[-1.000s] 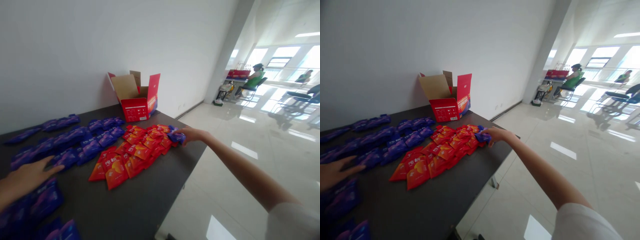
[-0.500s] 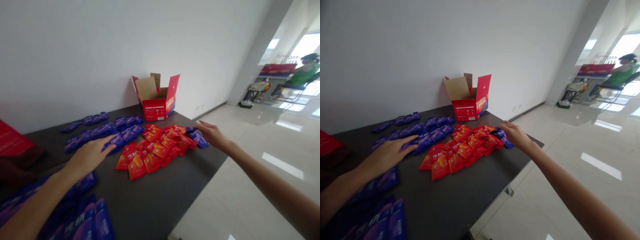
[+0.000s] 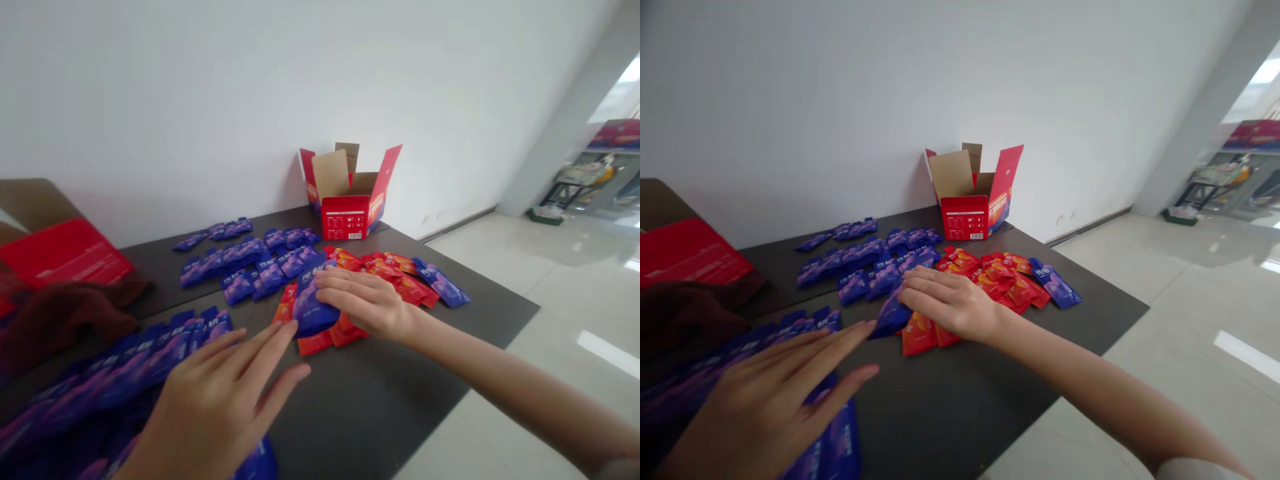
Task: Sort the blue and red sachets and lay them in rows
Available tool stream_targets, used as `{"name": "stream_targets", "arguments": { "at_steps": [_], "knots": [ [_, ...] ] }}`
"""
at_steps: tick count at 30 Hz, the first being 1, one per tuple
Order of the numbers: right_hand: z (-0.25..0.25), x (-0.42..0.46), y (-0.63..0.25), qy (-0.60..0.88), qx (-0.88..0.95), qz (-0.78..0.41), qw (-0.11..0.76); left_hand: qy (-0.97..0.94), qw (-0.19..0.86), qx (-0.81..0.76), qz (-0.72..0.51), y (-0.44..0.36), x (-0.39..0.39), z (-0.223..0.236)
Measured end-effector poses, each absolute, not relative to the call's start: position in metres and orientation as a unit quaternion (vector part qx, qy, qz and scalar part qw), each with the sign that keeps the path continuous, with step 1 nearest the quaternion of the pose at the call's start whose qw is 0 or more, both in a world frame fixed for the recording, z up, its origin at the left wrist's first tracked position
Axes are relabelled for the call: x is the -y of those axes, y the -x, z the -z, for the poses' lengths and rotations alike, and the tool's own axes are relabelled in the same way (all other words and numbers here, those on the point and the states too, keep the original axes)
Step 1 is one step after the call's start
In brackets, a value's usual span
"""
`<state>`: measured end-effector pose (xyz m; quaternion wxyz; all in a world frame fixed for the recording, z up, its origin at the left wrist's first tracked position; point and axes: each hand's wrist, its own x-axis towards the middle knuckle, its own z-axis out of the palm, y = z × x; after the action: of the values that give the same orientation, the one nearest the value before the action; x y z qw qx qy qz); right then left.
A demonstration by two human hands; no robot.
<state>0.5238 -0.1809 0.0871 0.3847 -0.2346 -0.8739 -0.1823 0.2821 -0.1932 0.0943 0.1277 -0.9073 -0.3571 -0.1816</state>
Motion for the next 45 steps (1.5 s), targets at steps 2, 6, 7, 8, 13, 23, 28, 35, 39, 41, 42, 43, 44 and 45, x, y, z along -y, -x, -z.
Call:
{"name": "stream_targets", "arguments": {
  "at_steps": [2,6,7,8,13,23,28,35,39,41,42,43,44,45],
  "knots": [
    [-0.083,0.179,-0.516,0.224,0.878,0.172,0.388,0.909,0.166,0.338,0.181,-0.279,0.198,-0.094],
    [-0.078,0.175,-0.506,0.199,0.878,0.151,0.408,0.895,0.230,0.317,0.215,-0.279,0.198,-0.092],
    [-0.077,0.174,-0.505,0.193,0.878,0.145,0.413,0.894,0.232,0.313,0.220,-0.278,0.197,-0.091],
    [-0.075,0.173,-0.504,0.188,0.878,0.140,0.417,0.893,0.232,0.313,0.225,-0.277,0.195,-0.090],
    [-0.064,0.173,-0.505,0.184,0.873,0.118,0.436,0.901,0.221,0.312,0.206,-0.277,0.187,-0.087],
    [-0.044,0.166,-0.493,0.266,0.861,0.044,0.430,0.917,0.251,0.279,0.138,-0.283,0.189,-0.103],
    [-0.041,0.158,-0.477,0.272,0.875,0.031,0.400,0.909,0.207,0.355,0.065,-0.269,0.181,-0.100],
    [-0.065,0.144,-0.490,0.324,0.856,0.110,0.387,0.773,0.372,0.500,0.119,-0.249,0.154,-0.108],
    [-0.066,0.141,-0.532,0.380,0.774,0.178,0.475,0.720,0.379,0.581,0.021,-0.246,0.112,-0.110],
    [-0.063,0.144,-0.553,0.400,0.732,0.227,0.503,0.734,0.356,0.578,-0.005,-0.246,0.088,-0.098],
    [-0.062,0.147,-0.561,0.409,0.716,0.249,0.508,0.744,0.346,0.572,-0.011,-0.246,0.078,-0.090],
    [-0.060,0.149,-0.569,0.418,0.703,0.268,0.509,0.754,0.336,0.564,-0.017,-0.248,0.069,-0.081],
    [-0.059,0.152,-0.575,0.423,0.696,0.283,0.507,0.764,0.327,0.556,-0.023,-0.250,0.062,-0.071],
    [-0.058,0.155,-0.581,0.426,0.692,0.296,0.503,0.774,0.319,0.546,-0.029,-0.253,0.057,-0.063]
  ]
}}
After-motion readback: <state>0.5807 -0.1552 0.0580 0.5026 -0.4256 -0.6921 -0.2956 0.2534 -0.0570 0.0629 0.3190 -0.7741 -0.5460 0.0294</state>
